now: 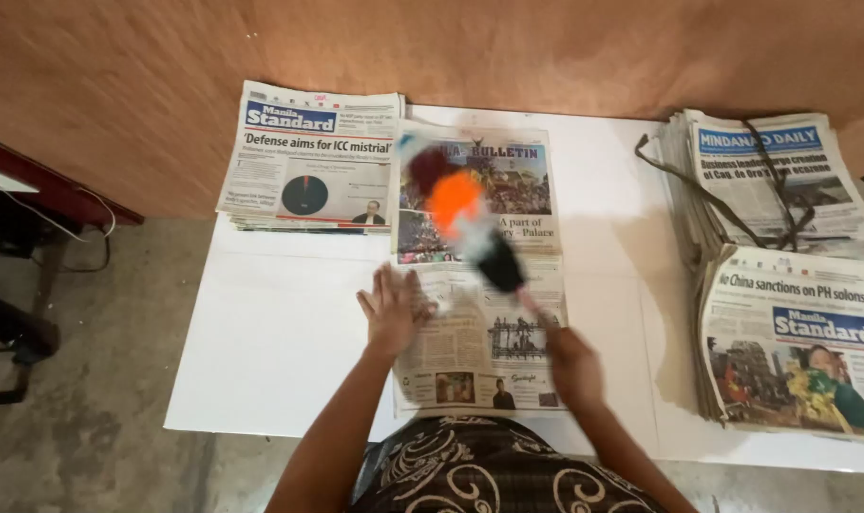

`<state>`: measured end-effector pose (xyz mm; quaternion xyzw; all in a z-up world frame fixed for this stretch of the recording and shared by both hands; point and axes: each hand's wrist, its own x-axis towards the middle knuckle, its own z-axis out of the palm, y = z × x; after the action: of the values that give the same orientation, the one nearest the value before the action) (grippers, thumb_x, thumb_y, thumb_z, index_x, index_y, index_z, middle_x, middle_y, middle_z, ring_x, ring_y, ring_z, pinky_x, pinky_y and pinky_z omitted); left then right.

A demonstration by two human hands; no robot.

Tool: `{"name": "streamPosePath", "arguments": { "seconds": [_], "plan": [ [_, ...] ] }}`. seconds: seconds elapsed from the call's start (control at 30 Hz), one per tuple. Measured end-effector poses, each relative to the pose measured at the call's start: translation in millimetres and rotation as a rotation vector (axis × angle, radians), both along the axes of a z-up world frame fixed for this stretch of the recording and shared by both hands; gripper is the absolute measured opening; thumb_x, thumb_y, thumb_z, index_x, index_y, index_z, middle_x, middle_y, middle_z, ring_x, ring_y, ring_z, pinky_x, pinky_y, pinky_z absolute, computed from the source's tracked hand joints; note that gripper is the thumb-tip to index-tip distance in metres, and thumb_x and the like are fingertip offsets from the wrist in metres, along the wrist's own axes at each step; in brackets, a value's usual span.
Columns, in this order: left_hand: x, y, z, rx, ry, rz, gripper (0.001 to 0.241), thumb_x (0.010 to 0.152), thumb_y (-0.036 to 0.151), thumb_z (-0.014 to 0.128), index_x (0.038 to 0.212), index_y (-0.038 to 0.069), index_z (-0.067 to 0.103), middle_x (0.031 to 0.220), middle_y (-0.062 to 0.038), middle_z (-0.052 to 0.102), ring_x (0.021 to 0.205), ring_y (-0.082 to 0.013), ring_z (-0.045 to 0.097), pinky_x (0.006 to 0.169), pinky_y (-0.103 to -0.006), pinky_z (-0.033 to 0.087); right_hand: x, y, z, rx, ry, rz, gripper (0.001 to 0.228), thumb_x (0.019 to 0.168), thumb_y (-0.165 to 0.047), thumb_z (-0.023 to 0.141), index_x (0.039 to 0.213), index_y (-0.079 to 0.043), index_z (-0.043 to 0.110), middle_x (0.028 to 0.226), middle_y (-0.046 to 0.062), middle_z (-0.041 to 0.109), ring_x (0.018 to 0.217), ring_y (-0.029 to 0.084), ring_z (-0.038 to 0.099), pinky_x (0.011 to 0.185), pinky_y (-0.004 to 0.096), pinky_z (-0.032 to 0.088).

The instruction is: Dusting every page of multiple newspapers using a colorful duster.

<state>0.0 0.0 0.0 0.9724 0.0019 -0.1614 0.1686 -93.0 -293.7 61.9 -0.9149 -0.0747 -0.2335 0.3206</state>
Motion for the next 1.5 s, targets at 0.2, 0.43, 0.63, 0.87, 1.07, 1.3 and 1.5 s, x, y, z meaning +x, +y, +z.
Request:
{"name": "streamPosePath", "arguments": {
  "seconds": [0.2, 0.43, 0.63, 0.87, 1.07, 1.3, 1.5],
  "plan": [
    [-2, 0, -26, 0.218, 0.109, -0.116, 0.079, 0.1, 0.072, 0.031, 0.157, 0.017, 0.034, 0.17, -0.021, 0.003, 0.157, -0.0372, -0.014, 0.12, -0.0722, -0.011, 12, -3, -65, -0.505, 0.205, 0.07, 0.009, 0.093, -0.038, 0.059, 0.092, -0.036, 0.069, 0.082, -0.01, 0.058, 0.059, 0.025, 0.069, 0.05, 0.042, 0.055],
    [-8, -1, -5, 0.118, 0.03, -0.06, 0.084, 0.099, 0.075, 0.023, 0.165, 0.027, 0.004, 0.17, -0.022, -0.003, 0.158, -0.0359, -0.01, 0.121, -0.0697, -0.002, 41, -101, -121, -0.262, 0.417, -0.536, 0.029, 0.1, -0.024, 0.054, 0.128, -0.027, 0.063, 0.084, 0.01, 0.069, 0.078, 0.039, 0.073, 0.065, 0.053, 0.057],
    [24, -11, -1, -0.019, -0.076, 0.077, 0.094, 0.082, 0.051, 0.066, 0.157, 0.02, 0.02, 0.161, -0.019, 0.018, 0.146, -0.0364, 0.016, 0.113, -0.0629, 0.018, -8, -53, -102, -0.421, 0.414, -0.272, 0.05, 0.106, -0.019, 0.048, 0.154, -0.034, 0.049, 0.082, 0.003, 0.062, 0.058, 0.02, 0.055, 0.046, 0.036, 0.047],
    [85, -14, -37, -0.205, -0.109, 0.233, 0.129, 0.064, 0.039, 0.101, 0.16, 0.028, 0.015, 0.133, -0.023, 0.032, 0.11, -0.0376, 0.041, 0.089, -0.0531, 0.046, -58, -14, -45, -0.068, 0.773, -0.16, 0.05, 0.103, -0.02, 0.044, 0.15, -0.034, 0.051, 0.087, 0.0, 0.066, 0.053, 0.01, 0.05, 0.043, 0.024, 0.051],
    [97, -8, -29, -0.233, 0.085, 0.287, 0.074, 0.079, 0.006, 0.071, 0.147, 0.022, 0.049, 0.139, -0.007, 0.051, 0.121, -0.0306, 0.045, 0.1, -0.0448, 0.037, -62, -97, -86, -0.168, 0.645, -0.521, 0.049, 0.109, -0.024, 0.045, 0.157, -0.029, 0.047, 0.066, 0.0, 0.056, 0.047, 0.011, 0.039, 0.039, 0.025, 0.035],
    [103, -42, 61, -0.805, -0.482, 0.276, 0.028, 0.094, 0.008, 0.072, 0.121, 0.004, 0.068, 0.114, -0.01, 0.072, 0.096, -0.0189, 0.074, 0.085, -0.0258, 0.066, -39, -91, -50, 0.293, 0.513, -0.59, 0.043, 0.104, -0.009, 0.056, 0.145, -0.017, 0.062, 0.12, 0.012, 0.074, 0.089, 0.024, 0.067, 0.074, 0.037, 0.053],
    [77, -63, 169, -0.996, -1.097, -0.024, 0.029, 0.083, -0.007, 0.075, 0.098, 0.018, 0.073, 0.09, -0.001, 0.065, 0.088, -0.0281, 0.068, 0.075, -0.0358, 0.057, -18, -64, 17, 0.682, 0.092, -0.61, 0.018, 0.11, -0.009, 0.058, 0.108, -0.014, 0.076, 0.078, 0.006, 0.062, 0.056, 0.009, 0.047, 0.053, 0.024, 0.039]
  ]
}}
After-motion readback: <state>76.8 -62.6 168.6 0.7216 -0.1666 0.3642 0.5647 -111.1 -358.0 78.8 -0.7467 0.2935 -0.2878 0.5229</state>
